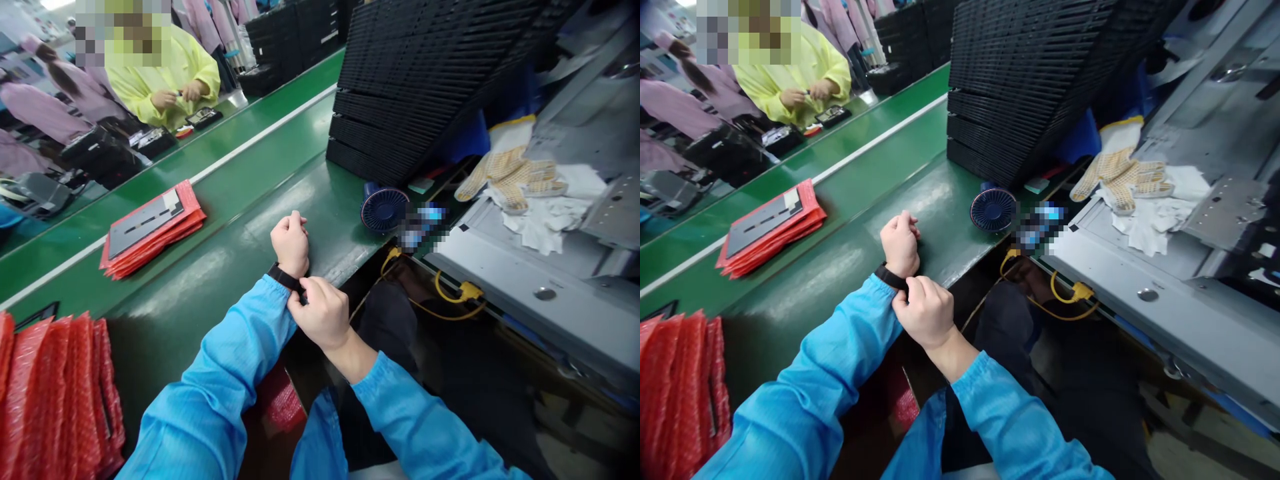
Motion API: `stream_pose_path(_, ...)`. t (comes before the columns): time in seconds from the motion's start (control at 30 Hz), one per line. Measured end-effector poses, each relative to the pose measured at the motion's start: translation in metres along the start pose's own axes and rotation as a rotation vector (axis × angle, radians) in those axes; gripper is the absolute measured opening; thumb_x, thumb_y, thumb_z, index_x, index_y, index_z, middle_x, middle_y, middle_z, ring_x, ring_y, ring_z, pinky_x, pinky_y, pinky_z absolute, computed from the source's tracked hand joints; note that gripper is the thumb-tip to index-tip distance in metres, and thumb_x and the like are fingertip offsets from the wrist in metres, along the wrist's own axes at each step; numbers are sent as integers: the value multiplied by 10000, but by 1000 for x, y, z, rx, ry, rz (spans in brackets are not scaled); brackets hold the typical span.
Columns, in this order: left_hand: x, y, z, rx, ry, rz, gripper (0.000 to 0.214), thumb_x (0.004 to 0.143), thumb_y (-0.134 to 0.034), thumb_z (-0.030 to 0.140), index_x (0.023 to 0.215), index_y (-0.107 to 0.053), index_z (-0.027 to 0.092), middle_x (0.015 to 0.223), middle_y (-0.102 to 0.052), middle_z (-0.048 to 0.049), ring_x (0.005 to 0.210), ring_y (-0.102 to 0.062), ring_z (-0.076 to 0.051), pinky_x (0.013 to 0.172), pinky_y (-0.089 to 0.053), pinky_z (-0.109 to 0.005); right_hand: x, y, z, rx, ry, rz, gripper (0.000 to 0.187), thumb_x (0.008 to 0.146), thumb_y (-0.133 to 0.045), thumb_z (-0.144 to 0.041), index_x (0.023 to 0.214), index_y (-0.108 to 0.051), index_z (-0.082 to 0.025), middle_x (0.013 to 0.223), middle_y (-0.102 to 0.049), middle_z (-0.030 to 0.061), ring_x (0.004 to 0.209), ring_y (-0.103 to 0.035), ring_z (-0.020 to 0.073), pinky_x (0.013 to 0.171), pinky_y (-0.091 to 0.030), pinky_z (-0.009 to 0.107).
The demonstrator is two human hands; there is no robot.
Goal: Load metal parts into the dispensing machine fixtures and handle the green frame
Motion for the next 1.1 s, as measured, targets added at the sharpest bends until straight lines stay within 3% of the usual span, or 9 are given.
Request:
stream_pose_path(0.23, 1, -3, -5, 42, -21, -1, 424, 912, -663, 550, 715, -645, 175, 575, -505, 22, 537, -466, -104, 517, -356, -239, -1, -1, 6, 33, -12, 6, 92, 833, -635, -140, 888, -708, -129, 740, -651, 33, 639, -612, 169, 622, -513, 333)
stream_pose_path(0.43, -8, -10, -14, 88, -33, -54, 391, 955, -624, 481, 719, -657, 172, 582, -530, 16, 540, -484, -106, 532, -357, -238, -7, 2, 15, 80, -32, -17, 104, 770, -654, -140, 865, -692, -127, 742, -636, 38, 637, -594, 176, 630, -499, 342)
stream_pose_path(0.57, -23, -20, -10, 102, -43, -177, 372, 949, -620, 449, 716, -658, 161, 602, -559, 6, 558, -497, -107, 570, -383, -235, -15, 6, 22, 126, -40, -126, 99, 810, -669, -175, 906, -660, -153, 789, -640, 33, 688, -609, 178, 678, -504, 332)
stream_pose_path(0.7, -48, -30, 14, 192, -67, -413, 375, 938, -606, 449, 705, -648, 159, 616, -575, -3, 591, -509, -116, 626, -423, -237, -27, 17, 32, 253, -40, -282, 197, 867, -686, -227, 1051, -649, -166, 894, -686, 45, 789, -646, 195, 758, -528, 337)
stream_pose_path(0.8, -69, -29, 41, 313, -110, -564, 438, 933, -602, 522, 661, -628, 179, 580, -545, -8, 619, -521, -143, 626, -440, -241, -45, 32, 43, 358, 6, -342, 169, 878, -659, -209, 1042, -622, -185, 876, -690, 37, 754, -639, 178, 692, -525, 311)
stream_pose_path(0.9, -83, -19, 59, 435, -175, -720, 492, 910, -597, 608, 629, -618, 205, 564, -543, -19, 651, -556, -176, 621, -467, -249, -67, 52, 58, 402, 166, -356, 112, 871, -617, -179, 983, -609, -185, 859, -696, 38, 724, -643, 163, 640, -530, 284)
stream_pose_path(1.0, -75, -11, 50, 543, -250, -845, 507, 899, -556, 669, 692, -670, 220, 618, -619, -28, 670, -592, -193, 613, -491, -249, -75, 81, 86, 244, 325, -478, 128, 915, -656, -295, 987, -648, -190, 867, -708, 41, 801, -669, 182, 722, -564, 306)
stream_pose_path(1.1, -55, -7, 24, 651, -370, -891, 553, 882, -526, 731, 749, -711, 228, 672, -679, -22, 640, -612, -193, 578, -499, -243, -49, 137, 135, -22, 268, -644, 248, 955, -684, -492, 974, -706, -245, 882, -712, 55, 912, -669, 223, 855, -565, 375)
Point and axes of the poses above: each hand's wrist, its own x-axis towards the middle knuckle, its own y-axis out of the back of the hand, z = x × y, the point moved 6 cm from there along x, towards the middle knuckle
